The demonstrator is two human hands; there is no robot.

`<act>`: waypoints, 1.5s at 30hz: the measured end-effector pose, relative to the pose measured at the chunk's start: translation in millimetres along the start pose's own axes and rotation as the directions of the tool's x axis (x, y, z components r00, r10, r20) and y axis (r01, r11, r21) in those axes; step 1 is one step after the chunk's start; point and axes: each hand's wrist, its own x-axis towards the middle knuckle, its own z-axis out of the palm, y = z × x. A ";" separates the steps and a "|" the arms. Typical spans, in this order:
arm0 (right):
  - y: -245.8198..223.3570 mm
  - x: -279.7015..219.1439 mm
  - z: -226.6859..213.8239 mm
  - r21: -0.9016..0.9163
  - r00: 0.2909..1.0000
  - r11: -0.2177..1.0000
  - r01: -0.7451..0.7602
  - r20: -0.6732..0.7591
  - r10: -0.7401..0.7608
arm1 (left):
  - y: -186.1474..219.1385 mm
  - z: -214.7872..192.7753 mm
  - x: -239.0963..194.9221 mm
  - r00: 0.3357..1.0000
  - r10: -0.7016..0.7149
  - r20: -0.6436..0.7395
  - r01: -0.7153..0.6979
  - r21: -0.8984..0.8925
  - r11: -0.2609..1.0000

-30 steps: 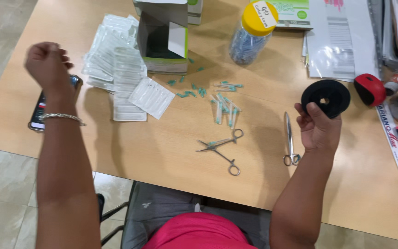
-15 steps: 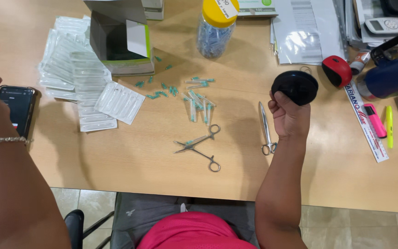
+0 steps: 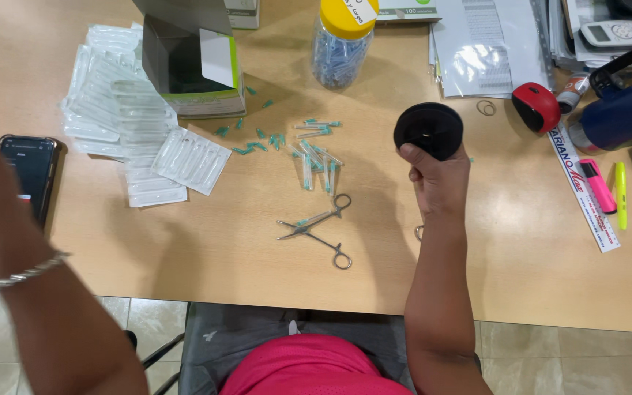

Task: The person assembles medical supplies on a wooden table, handling syringe barrels, green caps, and a spool of clear tubing. They use hemostats to cut the tubing and insert it into the syringe barrels, then cap the assemblies. The person also organizes the components and places them into a clear jar.

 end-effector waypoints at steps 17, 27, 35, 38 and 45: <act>24.0 0.5 4.6 -0.160 0.996 0.987 -0.007 0.092 0.022 | 285.5 226.0 -291.4 0.734 0.607 0.305 -0.555 -0.245 0.795; -0.2 -11.1 24.2 -0.549 0.974 0.808 -0.216 -0.067 0.214 | 254.3 225.0 -292.2 0.616 0.633 0.468 -0.645 -0.161 0.747; 20.6 0.4 9.3 -0.886 0.974 0.443 -0.137 -0.039 0.222 | 253.1 225.0 -287.0 0.586 0.723 0.365 -0.702 -0.216 0.678; 27.7 3.7 5.8 -0.919 0.970 0.367 -0.143 -0.057 0.236 | 263.1 215.6 -281.6 0.563 0.718 0.411 -0.670 -0.282 0.687; -22.5 -35.9 -28.5 -0.985 0.995 0.155 -0.070 -0.059 0.078 | 258.3 219.1 -283.0 0.553 0.747 0.368 -0.724 -0.230 0.650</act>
